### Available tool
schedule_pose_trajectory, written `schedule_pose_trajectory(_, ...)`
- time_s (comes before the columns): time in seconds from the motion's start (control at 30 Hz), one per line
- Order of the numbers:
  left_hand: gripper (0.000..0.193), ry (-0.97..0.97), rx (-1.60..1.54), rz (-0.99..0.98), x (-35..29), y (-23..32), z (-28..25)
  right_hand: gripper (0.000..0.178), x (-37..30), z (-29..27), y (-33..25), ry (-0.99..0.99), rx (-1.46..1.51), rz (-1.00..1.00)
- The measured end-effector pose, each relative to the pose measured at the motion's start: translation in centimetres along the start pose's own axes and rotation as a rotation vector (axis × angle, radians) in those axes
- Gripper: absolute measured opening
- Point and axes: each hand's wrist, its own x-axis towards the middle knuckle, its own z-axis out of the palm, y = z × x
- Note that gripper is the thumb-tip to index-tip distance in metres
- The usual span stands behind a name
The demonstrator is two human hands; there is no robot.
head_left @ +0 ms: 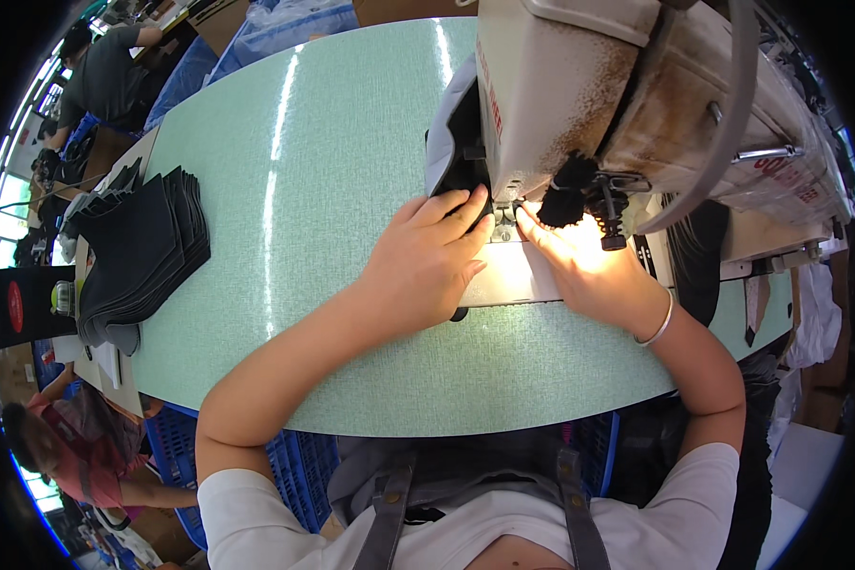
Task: The person trims threads from a stitched fabric piece using snips, then aligns black fabric panels and sews them together using a sewing machine.
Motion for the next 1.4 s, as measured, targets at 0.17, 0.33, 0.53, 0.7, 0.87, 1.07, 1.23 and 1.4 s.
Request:
schedule_pose_trajectory(0.17,0.027,-0.027,-0.055,-0.031,0.4,-0.7,0.3,0.056,0.7,0.9,1.2,0.223,0.097,-0.065)
schedule_pose_trajectory(0.33,0.026,0.02,-0.032,0.0,0.7,-1.0,0.7,0.053,0.8,0.0,0.9,0.135,0.023,0.022)
schedule_pose_trajectory(0.53,0.03,0.022,-0.03,-0.021,0.4,-1.2,0.3,0.051,0.9,0.4,0.8,0.126,-0.093,-0.039)
schedule_pose_trajectory(0.7,0.026,0.062,0.318,0.085,-1.1,0.0,-2.9,0.038,0.1,-2.1,0.3,-0.038,-0.065,0.097)
schedule_pose_trajectory(0.87,0.033,0.131,0.88,-0.35,-9.3,-5.7,-12.4,0.031,-4.8,-6.0,3.2,0.049,-0.263,0.572)
schedule_pose_trajectory(1.07,0.049,-0.178,0.795,-0.941,-19.8,-11.0,-20.8,0.034,-9.4,-6.2,10.6,0.056,-0.102,0.763)
schedule_pose_trajectory(1.23,0.037,-0.003,0.876,-0.565,-21.5,-13.0,-20.4,0.034,-8.9,-7.0,9.6,0.09,-0.25,0.72)
schedule_pose_trajectory(1.4,0.034,0.106,0.654,-0.674,-21.3,-12.9,-20.3,0.027,-6.7,-6.1,8.3,0.171,-0.281,0.753)
